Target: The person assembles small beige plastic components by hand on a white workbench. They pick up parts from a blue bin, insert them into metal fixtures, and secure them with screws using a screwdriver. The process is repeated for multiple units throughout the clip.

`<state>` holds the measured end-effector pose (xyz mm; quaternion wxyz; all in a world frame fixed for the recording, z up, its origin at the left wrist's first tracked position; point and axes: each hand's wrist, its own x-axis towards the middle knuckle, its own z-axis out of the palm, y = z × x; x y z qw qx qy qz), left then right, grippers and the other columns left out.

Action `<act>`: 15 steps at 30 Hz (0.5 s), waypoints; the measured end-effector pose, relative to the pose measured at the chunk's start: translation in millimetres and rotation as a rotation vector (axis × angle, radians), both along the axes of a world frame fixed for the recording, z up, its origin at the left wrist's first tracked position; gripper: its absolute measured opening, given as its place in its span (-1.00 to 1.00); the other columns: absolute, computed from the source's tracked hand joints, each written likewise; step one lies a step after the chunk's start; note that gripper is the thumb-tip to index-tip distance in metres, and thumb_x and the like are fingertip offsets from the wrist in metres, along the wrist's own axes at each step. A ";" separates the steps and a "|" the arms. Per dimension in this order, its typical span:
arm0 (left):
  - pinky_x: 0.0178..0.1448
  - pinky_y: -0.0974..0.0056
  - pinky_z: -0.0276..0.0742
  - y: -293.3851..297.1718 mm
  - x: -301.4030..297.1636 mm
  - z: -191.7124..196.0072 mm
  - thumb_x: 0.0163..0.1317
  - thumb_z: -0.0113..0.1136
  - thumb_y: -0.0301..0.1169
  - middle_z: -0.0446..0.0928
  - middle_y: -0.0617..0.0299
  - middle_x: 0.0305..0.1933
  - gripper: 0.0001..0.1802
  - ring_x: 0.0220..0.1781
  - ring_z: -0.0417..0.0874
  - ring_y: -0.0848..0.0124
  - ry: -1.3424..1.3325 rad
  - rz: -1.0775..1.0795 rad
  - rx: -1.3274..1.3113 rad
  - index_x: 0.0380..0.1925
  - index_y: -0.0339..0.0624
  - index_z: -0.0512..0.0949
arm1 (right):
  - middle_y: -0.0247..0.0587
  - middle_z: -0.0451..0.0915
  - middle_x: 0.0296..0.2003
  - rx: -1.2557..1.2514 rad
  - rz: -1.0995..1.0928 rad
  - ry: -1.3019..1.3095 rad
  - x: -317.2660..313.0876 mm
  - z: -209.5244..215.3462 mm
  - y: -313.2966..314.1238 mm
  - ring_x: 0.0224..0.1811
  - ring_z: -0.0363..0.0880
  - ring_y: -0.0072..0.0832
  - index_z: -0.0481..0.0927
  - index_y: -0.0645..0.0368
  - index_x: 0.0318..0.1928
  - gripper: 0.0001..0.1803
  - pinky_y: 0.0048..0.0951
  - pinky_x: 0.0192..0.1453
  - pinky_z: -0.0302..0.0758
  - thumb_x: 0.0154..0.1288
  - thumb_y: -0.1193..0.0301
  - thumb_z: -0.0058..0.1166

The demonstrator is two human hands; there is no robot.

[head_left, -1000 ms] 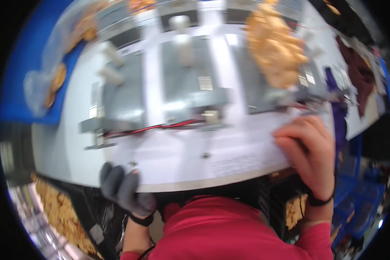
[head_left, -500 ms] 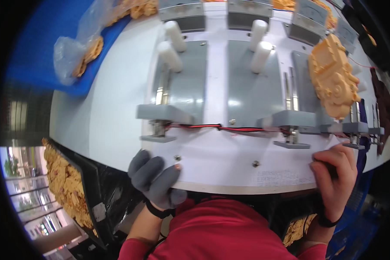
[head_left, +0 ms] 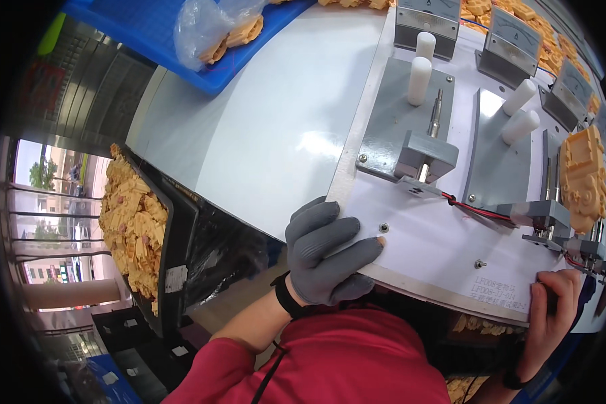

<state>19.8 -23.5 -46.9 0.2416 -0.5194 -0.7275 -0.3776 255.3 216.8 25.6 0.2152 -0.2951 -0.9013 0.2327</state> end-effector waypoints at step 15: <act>0.12 0.01 0.45 -1.0 1.6 -1.4 0.25 0.05 0.14 0.47 0.18 -0.05 -0.52 0.06 0.41 0.10 -0.003 0.015 -0.013 -0.16 0.05 0.69 | -0.19 0.40 -0.40 0.126 0.118 0.052 0.0 -2.7 4.0 -0.30 0.37 -0.31 0.54 0.26 -0.31 -0.78 -0.38 -0.15 0.31 -0.02 0.71 0.22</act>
